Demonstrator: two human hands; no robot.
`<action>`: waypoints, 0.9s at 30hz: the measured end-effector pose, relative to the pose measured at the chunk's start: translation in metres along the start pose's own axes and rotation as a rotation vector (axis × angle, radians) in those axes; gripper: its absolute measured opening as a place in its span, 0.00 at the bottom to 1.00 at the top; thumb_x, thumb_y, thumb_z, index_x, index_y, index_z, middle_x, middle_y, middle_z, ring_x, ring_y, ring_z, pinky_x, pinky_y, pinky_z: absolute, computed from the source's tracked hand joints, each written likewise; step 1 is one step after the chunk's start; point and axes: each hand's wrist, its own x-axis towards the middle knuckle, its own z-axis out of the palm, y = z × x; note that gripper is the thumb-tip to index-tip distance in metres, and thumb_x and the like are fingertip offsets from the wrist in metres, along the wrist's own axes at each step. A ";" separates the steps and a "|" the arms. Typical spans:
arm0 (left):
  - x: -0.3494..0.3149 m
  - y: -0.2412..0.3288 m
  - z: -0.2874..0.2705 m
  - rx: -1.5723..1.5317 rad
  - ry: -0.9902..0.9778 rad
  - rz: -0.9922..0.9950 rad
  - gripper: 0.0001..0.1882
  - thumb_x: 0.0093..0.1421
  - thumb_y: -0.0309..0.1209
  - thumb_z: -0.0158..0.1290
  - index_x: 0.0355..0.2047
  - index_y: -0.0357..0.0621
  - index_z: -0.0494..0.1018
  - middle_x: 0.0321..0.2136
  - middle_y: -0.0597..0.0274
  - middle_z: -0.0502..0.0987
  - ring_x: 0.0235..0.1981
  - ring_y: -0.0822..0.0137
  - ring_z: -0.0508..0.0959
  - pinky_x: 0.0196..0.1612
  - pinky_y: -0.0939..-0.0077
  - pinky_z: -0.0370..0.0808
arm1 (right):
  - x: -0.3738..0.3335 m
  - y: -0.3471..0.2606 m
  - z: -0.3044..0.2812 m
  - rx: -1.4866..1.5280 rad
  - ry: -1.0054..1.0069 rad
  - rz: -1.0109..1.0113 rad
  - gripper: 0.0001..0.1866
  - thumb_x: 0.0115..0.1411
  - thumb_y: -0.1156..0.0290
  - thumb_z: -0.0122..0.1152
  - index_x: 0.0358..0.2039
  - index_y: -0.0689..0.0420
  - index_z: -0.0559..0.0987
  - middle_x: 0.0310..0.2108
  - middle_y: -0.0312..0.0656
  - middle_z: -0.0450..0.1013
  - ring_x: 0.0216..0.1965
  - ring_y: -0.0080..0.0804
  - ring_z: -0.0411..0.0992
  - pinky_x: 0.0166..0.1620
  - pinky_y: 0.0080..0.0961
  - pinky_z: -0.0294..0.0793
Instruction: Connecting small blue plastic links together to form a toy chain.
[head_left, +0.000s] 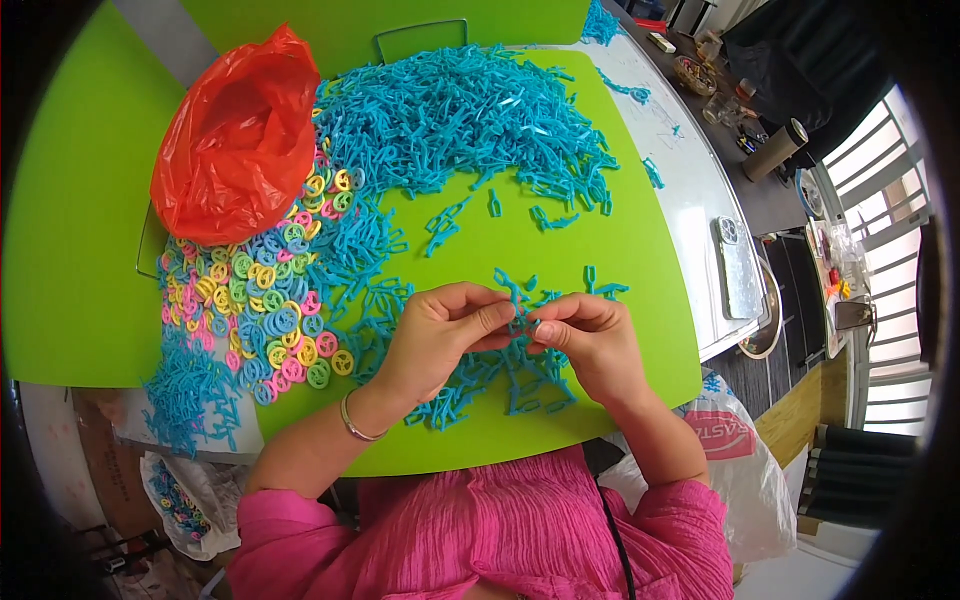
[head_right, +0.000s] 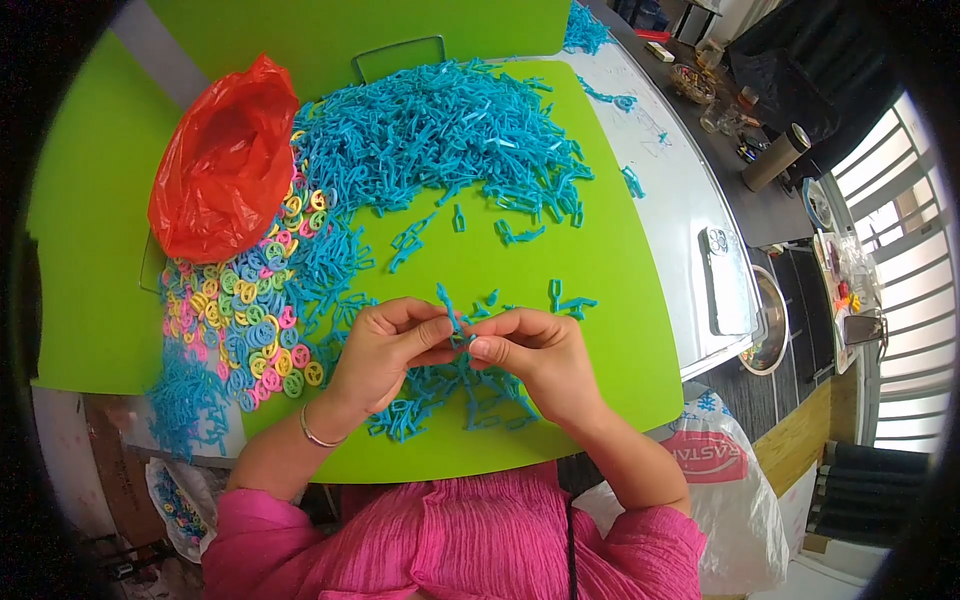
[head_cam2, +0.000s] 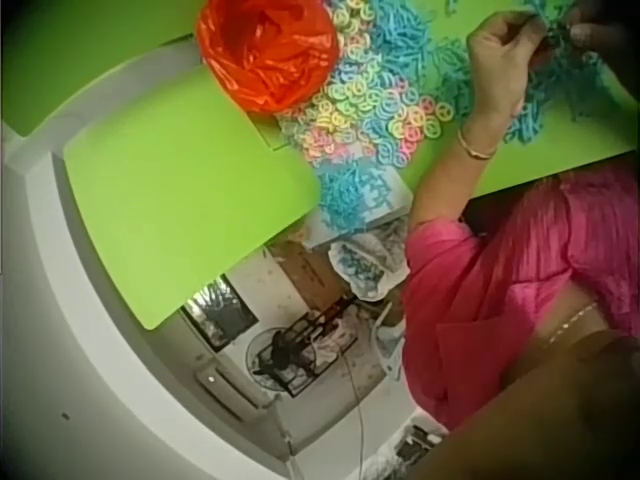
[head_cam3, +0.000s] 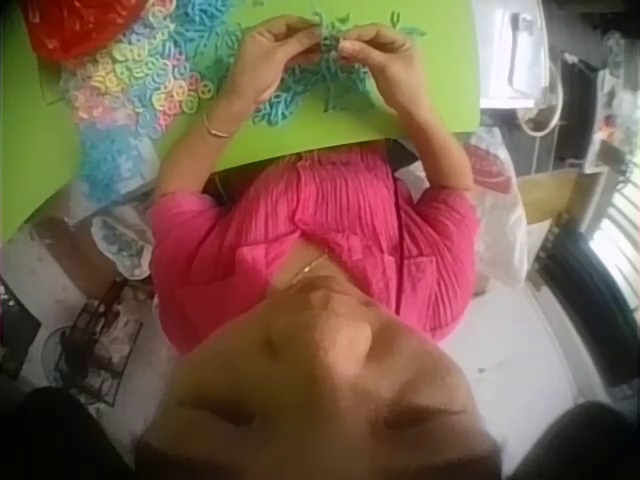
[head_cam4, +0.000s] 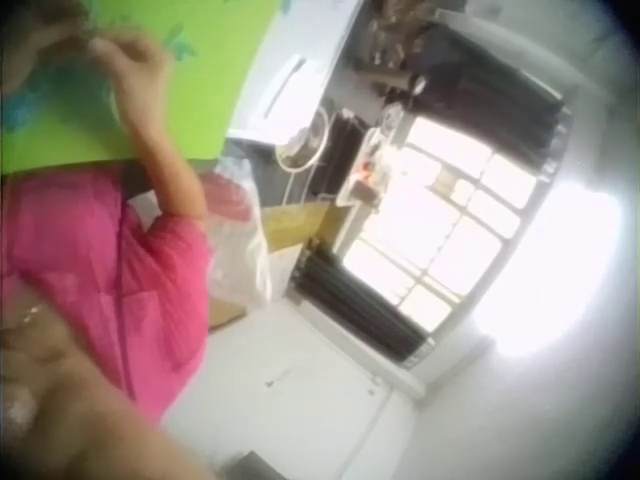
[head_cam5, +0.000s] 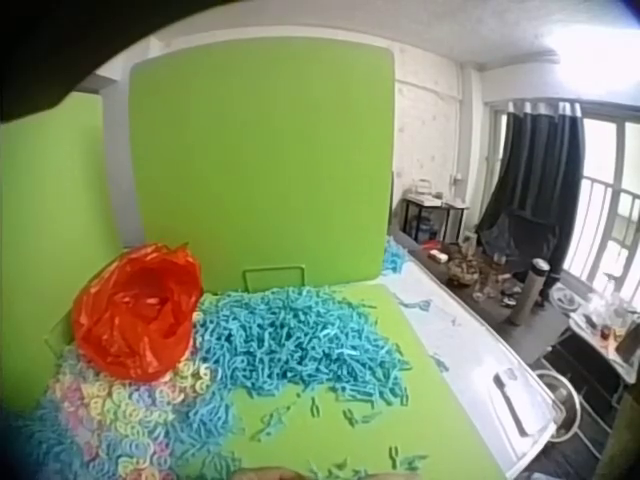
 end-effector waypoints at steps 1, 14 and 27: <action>0.000 -0.001 0.000 0.018 -0.008 0.007 0.06 0.59 0.23 0.53 0.36 0.38 0.75 0.33 0.60 0.78 0.35 0.68 0.79 0.37 0.74 0.81 | 0.000 0.000 0.000 -0.009 0.005 -0.006 0.06 0.53 0.78 0.63 0.32 0.65 0.79 0.28 0.42 0.76 0.28 0.27 0.75 0.35 0.23 0.76; -0.008 -0.010 0.006 0.498 0.115 0.426 0.03 0.51 0.18 0.59 0.28 0.31 0.76 0.26 0.57 0.80 0.29 0.72 0.80 0.32 0.82 0.76 | -0.007 0.000 0.001 -0.139 -0.016 -0.016 0.05 0.54 0.79 0.63 0.32 0.66 0.79 0.29 0.40 0.77 0.31 0.23 0.74 0.37 0.19 0.75; -0.009 -0.015 -0.002 0.637 0.061 0.597 0.02 0.50 0.17 0.59 0.25 0.32 0.76 0.27 0.55 0.80 0.28 0.70 0.80 0.32 0.80 0.77 | -0.019 0.009 0.009 -0.166 0.000 -0.032 0.05 0.53 0.82 0.62 0.28 0.65 0.74 0.27 0.43 0.75 0.30 0.27 0.75 0.37 0.23 0.77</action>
